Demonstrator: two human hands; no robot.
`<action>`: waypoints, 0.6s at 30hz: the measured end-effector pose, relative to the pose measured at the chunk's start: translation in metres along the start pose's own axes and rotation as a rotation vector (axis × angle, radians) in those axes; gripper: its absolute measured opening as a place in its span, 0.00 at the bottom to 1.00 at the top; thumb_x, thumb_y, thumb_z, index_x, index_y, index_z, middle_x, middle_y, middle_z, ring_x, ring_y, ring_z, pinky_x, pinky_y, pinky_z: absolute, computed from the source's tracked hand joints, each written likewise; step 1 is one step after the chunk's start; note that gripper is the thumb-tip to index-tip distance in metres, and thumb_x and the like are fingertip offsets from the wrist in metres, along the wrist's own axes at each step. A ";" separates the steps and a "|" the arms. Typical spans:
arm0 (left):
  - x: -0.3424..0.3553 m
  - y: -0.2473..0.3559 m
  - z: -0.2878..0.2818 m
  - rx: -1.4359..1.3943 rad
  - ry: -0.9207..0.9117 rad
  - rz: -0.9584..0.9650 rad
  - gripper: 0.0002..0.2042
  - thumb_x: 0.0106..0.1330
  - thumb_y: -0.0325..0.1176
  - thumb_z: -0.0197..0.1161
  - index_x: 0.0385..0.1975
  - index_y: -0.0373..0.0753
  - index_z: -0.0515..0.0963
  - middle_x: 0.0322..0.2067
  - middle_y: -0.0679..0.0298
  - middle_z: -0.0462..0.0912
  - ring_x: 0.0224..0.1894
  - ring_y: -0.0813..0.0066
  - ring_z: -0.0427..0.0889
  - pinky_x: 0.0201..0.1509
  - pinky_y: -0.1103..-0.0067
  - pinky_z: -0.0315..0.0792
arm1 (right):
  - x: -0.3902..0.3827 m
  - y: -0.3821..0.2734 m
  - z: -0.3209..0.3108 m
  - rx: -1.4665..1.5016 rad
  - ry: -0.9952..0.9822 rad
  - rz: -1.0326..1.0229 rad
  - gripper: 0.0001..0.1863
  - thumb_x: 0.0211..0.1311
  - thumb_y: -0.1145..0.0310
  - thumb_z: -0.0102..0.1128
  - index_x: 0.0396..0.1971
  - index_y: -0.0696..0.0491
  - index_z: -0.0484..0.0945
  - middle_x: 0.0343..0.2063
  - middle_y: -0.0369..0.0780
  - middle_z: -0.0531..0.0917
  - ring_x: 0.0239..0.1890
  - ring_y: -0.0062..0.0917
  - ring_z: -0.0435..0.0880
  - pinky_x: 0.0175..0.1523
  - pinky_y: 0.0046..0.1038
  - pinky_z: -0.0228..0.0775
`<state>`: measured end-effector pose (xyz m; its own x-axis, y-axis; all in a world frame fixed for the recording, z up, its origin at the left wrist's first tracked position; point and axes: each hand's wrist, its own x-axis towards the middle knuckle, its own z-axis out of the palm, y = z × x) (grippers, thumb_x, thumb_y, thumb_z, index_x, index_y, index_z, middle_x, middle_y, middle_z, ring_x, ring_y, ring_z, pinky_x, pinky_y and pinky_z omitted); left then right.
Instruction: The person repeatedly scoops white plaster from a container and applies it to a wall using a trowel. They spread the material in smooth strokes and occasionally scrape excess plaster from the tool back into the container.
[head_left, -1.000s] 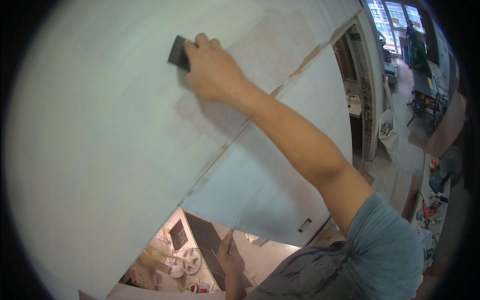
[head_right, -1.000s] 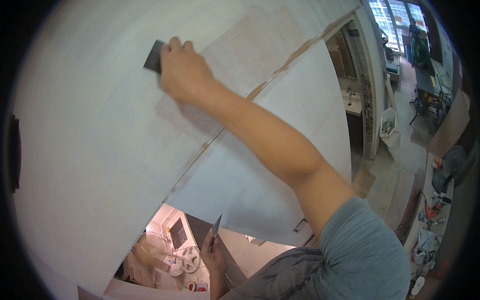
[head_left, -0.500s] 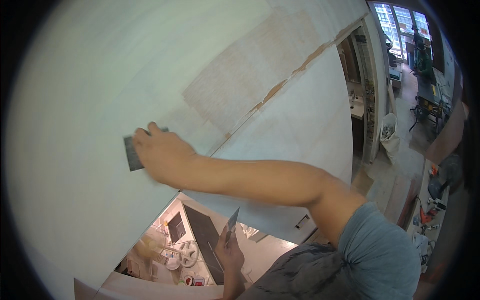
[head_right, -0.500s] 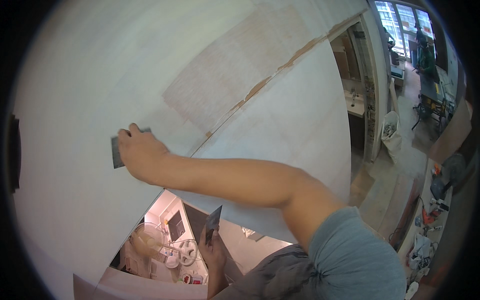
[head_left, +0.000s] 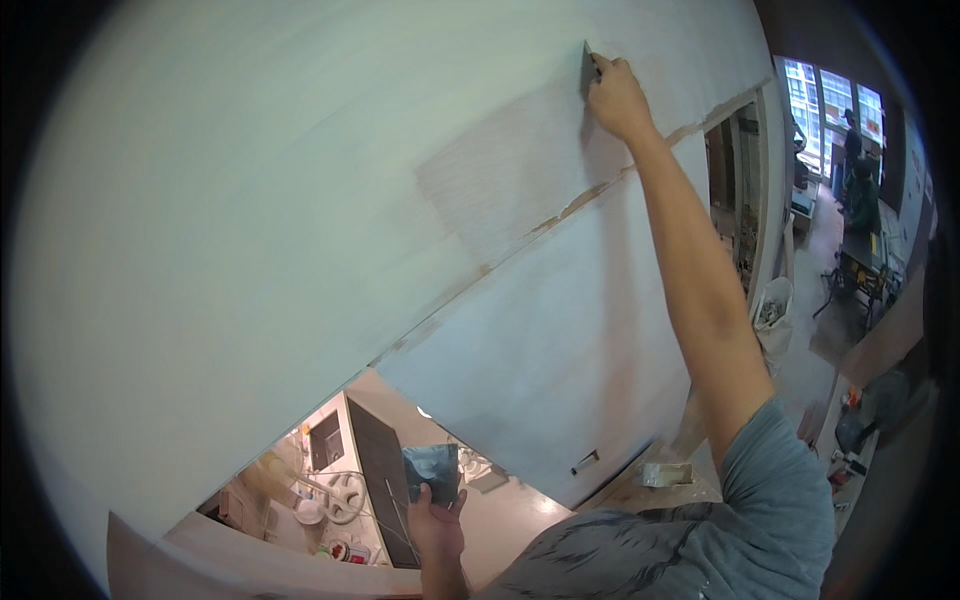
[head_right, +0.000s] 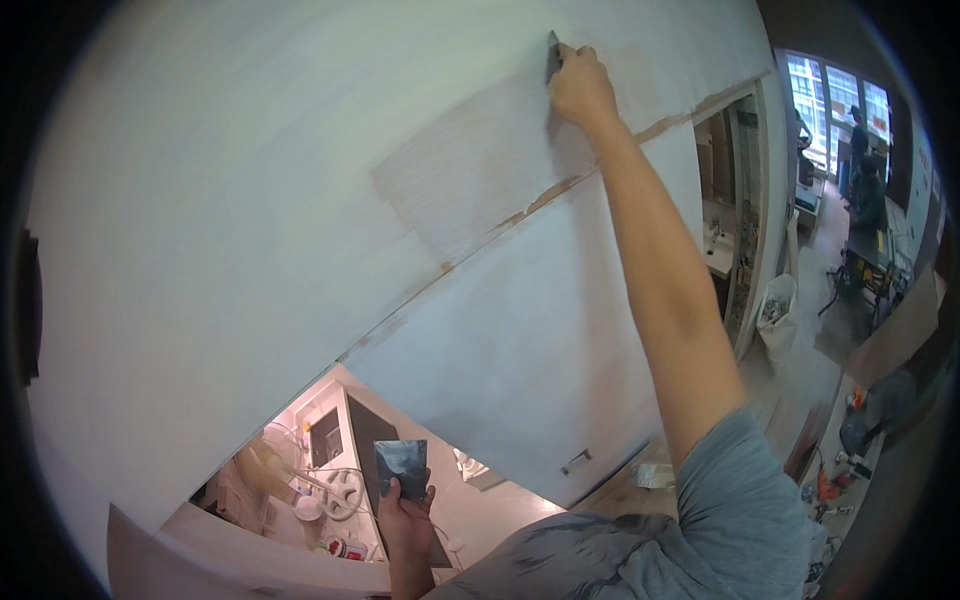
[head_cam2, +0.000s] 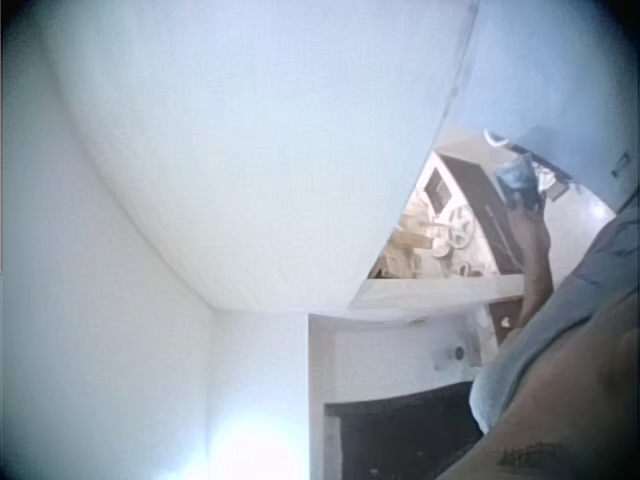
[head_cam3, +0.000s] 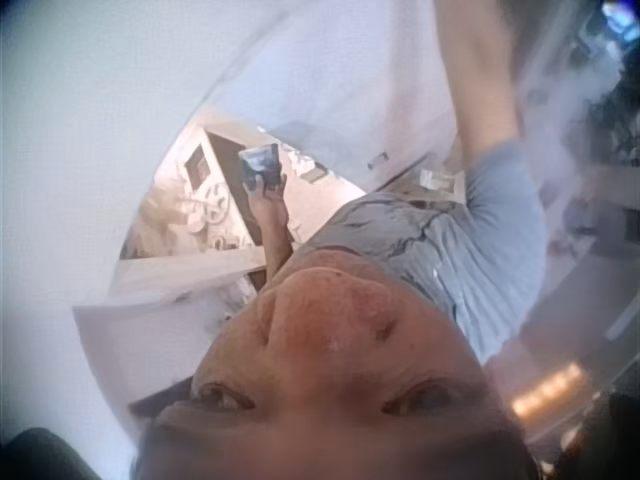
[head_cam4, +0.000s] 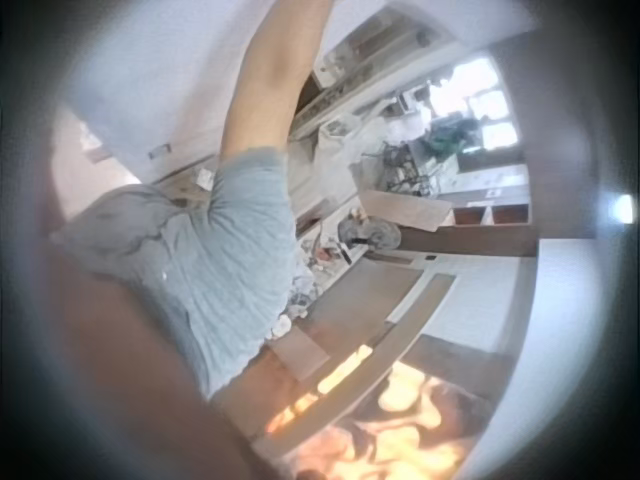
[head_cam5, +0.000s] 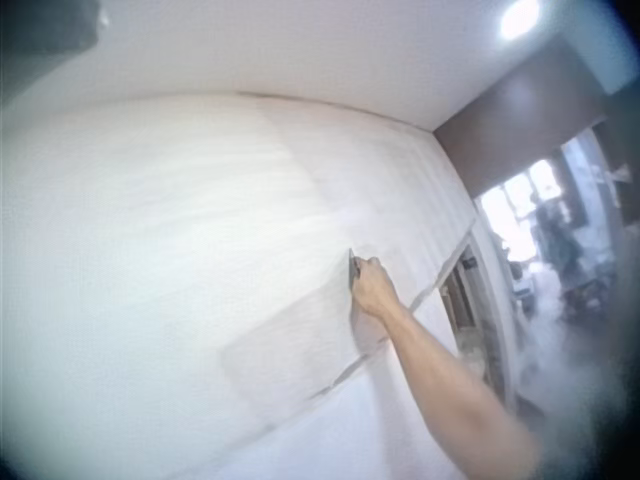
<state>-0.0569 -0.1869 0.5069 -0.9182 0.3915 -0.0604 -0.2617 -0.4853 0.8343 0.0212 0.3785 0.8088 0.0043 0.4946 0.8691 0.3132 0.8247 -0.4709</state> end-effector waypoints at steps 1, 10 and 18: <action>-0.003 0.005 0.003 -0.023 0.010 -0.023 0.14 0.75 0.35 0.54 0.56 0.39 0.72 0.47 0.59 0.84 0.48 0.65 0.86 0.43 0.70 0.82 | -0.016 -0.023 0.004 0.016 -0.019 -0.028 0.28 0.59 0.73 0.50 0.62 0.61 0.71 0.52 0.57 0.76 0.55 0.51 0.76 0.64 0.41 0.68; 0.027 0.015 0.019 -0.241 -0.100 -0.148 0.13 0.73 0.33 0.57 0.53 0.38 0.76 0.45 0.64 0.86 0.44 0.76 0.86 0.31 0.84 0.84 | -0.172 -0.239 -0.001 0.225 -0.185 -0.278 0.32 0.60 0.75 0.54 0.65 0.68 0.63 0.56 0.54 0.71 0.56 0.48 0.71 0.58 0.42 0.76; 0.027 0.046 0.073 -0.366 -0.232 -0.045 0.14 0.75 0.33 0.54 0.54 0.34 0.75 0.45 0.57 0.86 0.43 0.71 0.87 0.28 0.85 0.85 | -0.224 -0.250 -0.040 0.503 -0.513 -0.639 0.30 0.60 0.78 0.52 0.65 0.61 0.68 0.50 0.48 0.77 0.52 0.41 0.76 0.55 0.36 0.72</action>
<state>-0.0720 -0.1413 0.5833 -0.8230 0.5640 0.0676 -0.4267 -0.6924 0.5819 -0.0199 0.0508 0.7375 -0.4794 -0.1274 0.8683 -0.3318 0.9423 -0.0450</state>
